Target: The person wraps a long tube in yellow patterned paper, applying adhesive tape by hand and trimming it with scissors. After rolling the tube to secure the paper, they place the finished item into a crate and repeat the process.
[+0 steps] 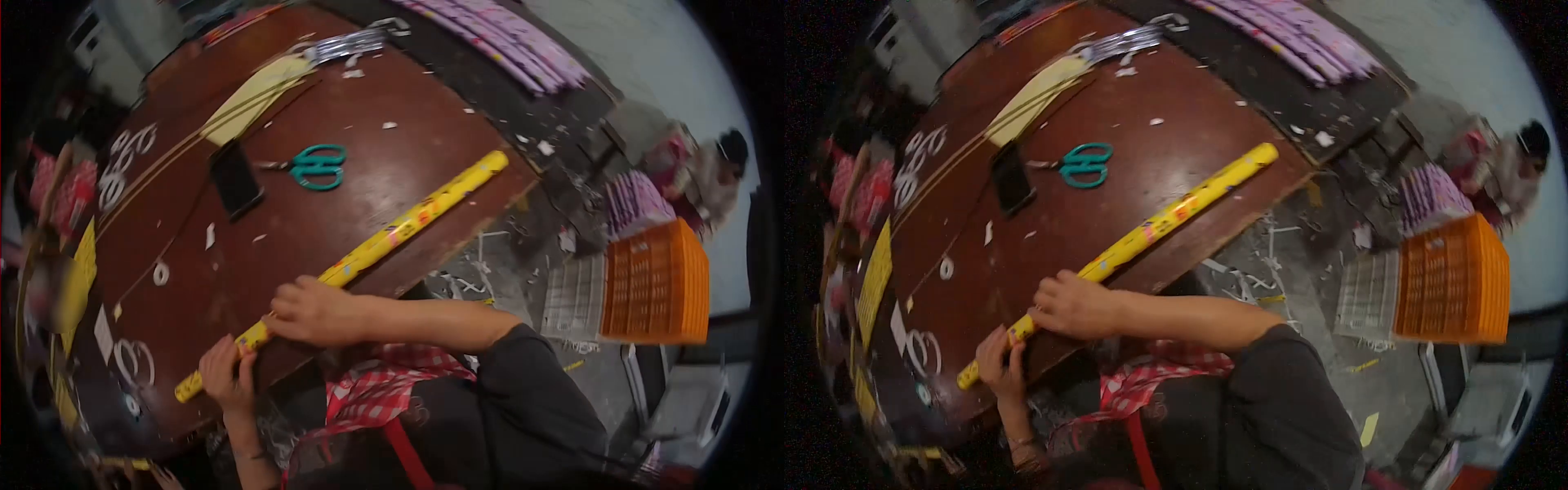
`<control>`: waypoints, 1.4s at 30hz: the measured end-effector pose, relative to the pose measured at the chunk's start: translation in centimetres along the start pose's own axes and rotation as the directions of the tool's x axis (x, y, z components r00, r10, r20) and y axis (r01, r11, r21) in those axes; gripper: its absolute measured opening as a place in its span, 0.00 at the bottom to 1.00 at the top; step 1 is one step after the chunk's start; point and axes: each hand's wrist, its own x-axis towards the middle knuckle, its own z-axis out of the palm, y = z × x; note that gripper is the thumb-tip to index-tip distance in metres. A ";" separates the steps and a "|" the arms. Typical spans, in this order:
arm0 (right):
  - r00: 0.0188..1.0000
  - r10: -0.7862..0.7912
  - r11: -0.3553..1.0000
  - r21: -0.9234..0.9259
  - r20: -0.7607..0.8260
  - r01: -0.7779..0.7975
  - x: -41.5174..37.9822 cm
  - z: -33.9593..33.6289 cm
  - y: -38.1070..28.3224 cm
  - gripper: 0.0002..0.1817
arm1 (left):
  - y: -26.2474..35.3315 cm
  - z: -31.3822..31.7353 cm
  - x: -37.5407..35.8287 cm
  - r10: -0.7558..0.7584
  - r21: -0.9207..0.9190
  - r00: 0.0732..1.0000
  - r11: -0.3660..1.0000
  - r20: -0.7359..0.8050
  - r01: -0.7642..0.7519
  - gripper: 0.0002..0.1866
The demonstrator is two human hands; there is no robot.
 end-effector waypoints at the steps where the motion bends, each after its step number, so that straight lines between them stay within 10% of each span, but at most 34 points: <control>1: 0.999 0.000 1.000 0.000 0.050 0.000 0.1 -0.6 0.1 0.18 | 0.5 -0.3 0.4 -0.013 0.006 1.000 1.000 0.009 0.013 0.12; 42: 0.992 0.030 1.000 0.000 0.122 -0.031 1.1 -1.6 0.1 0.20 | 1.3 -0.7 0.8 -0.137 0.060 0.991 0.989 -0.011 0.137 0.18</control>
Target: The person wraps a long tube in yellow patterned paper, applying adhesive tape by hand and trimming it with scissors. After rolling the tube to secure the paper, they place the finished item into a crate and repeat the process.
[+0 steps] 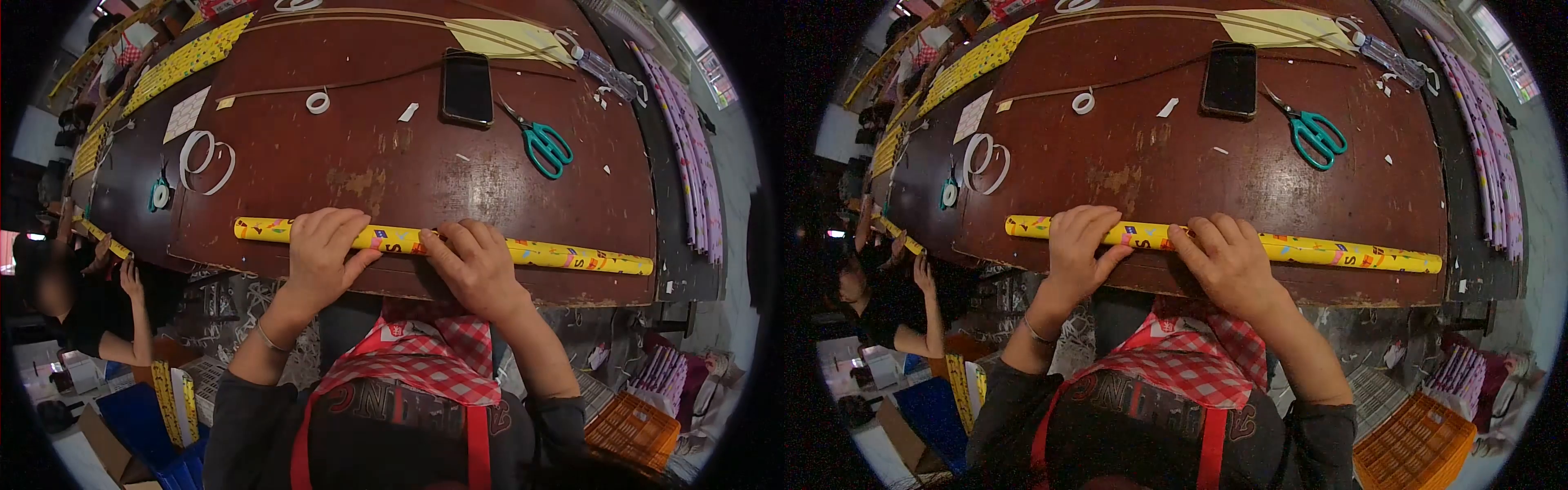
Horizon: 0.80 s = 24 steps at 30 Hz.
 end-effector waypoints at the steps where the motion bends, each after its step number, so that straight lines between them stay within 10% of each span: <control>1: 1.000 -0.003 1.000 0.001 -0.001 0.003 0.0 0.0 0.0 0.20 | 0.1 0.0 0.1 -0.006 0.049 0.998 0.999 0.062 0.003 0.19; 20: 0.999 -0.045 0.999 -0.014 0.027 0.045 -0.3 0.0 0.2 0.24 | -0.2 -0.4 -0.5 0.032 -0.059 0.998 0.998 -0.046 -0.035 0.15; 24: 0.995 -0.098 0.995 -0.009 0.026 0.098 -0.8 -0.6 0.3 0.25 | 0.5 -3.9 2.8 -0.233 -0.130 0.958 0.958 0.167 0.256 0.12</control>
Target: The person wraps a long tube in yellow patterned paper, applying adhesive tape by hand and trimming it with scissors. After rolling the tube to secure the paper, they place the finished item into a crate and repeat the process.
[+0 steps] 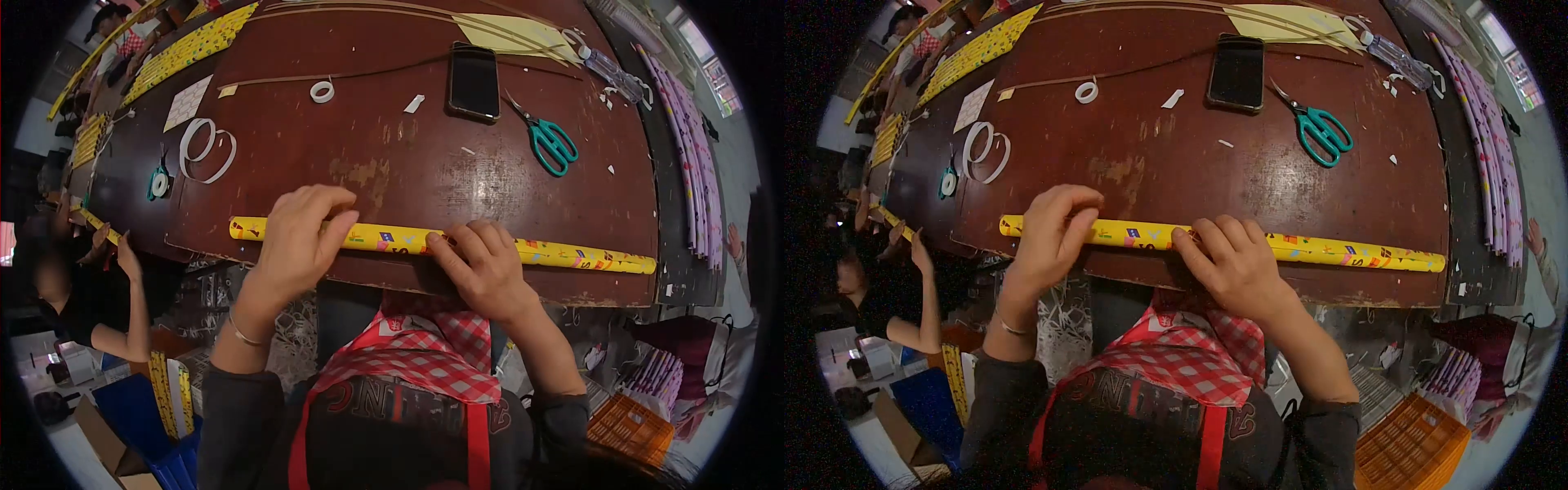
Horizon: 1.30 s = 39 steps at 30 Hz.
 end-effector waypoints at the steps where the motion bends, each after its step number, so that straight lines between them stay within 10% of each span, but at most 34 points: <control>1: 1.000 -0.019 1.000 -0.016 -0.021 0.018 -0.3 -0.1 -0.1 0.25 | -0.3 -0.4 0.8 -0.036 -0.038 0.998 0.999 0.052 0.038 0.11; 3: 0.998 -0.052 0.998 -0.032 -0.042 0.051 -0.8 -0.3 -0.4 0.25 | -0.8 -0.4 2.1 -0.005 -0.064 0.996 0.998 0.092 0.011 0.15; 6: 0.993 -0.058 0.994 -0.095 -0.099 0.049 -1.2 -0.7 -0.4 0.24 | 0.3 -1.0 3.6 -0.089 0.013 0.751 0.994 0.654 0.107 0.18; 9: 0.993 -0.039 0.996 -0.090 -0.108 0.029 -1.6 -1.1 -0.5 0.22 | 0.7 -0.7 3.9 -0.078 0.048 0.642 0.997 0.763 0.064 0.19; 15: 0.990 -0.057 0.992 -0.117 -0.126 0.042 -2.3 -1.2 -0.5 0.22 | -0.7 -0.7 3.1 0.082 -0.196 0.635 0.974 0.768 0.112 0.20; 27: 0.995 -0.037 0.996 -0.084 -0.089 0.029 -2.9 -1.1 -0.6 0.23 | -0.5 -0.3 2.6 -0.057 -0.197 0.572 0.907 0.818 0.372 0.19; 39: 0.997 -0.031 0.997 -0.075 -0.075 0.025 -2.8 -1.0 -0.5 0.24 | -1.1 0.3 2.3 0.005 -0.242 0.640 0.928 0.769 0.284 0.19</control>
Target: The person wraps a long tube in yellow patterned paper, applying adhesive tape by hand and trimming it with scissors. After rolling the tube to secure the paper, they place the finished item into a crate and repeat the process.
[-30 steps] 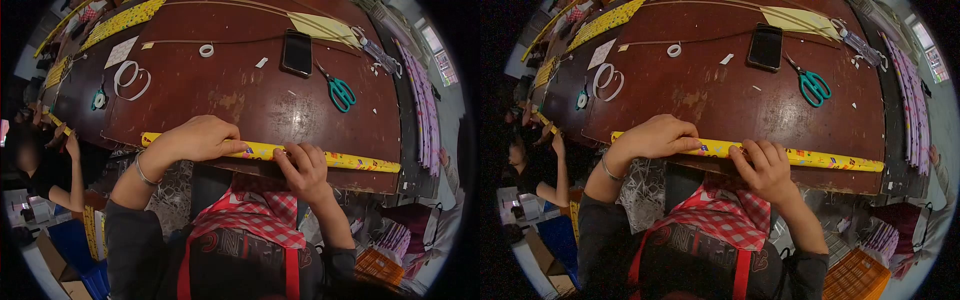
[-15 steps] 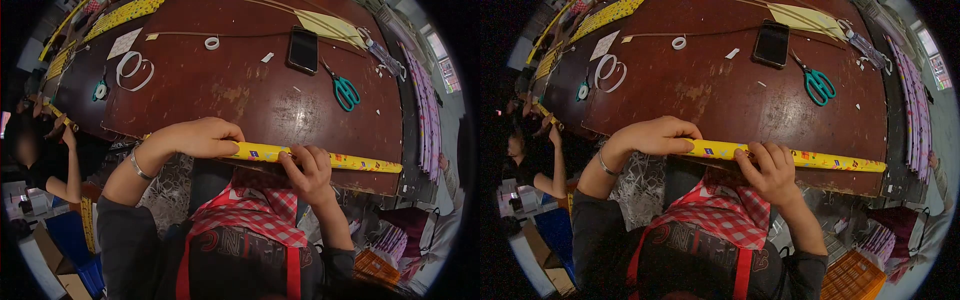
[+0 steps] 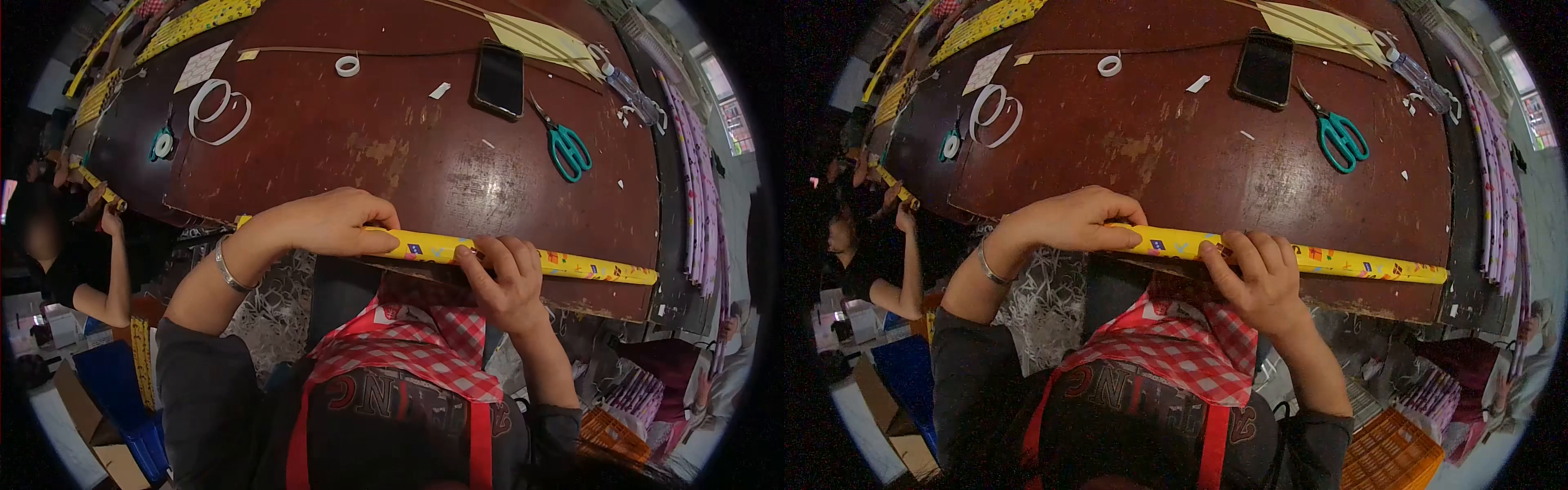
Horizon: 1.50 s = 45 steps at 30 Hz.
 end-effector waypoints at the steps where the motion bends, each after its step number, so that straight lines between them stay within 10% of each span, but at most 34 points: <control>1: 1.000 0.004 1.000 0.003 0.005 -0.004 0.0 0.0 0.0 0.24 | 0.0 0.0 0.0 0.000 0.000 1.000 1.000 0.000 0.000 0.19; 37: 0.999 0.008 0.999 0.043 0.044 -0.009 0.3 -0.6 0.0 0.24 | 1.3 -0.7 0.4 -0.020 0.102 0.994 0.995 0.112 0.008 0.22; 45: 0.998 0.024 0.999 0.043 0.053 -0.026 0.2 -0.4 0.2 0.23 | 0.9 0.6 0.8 -0.045 0.284 0.997 0.957 -0.059 0.060 0.21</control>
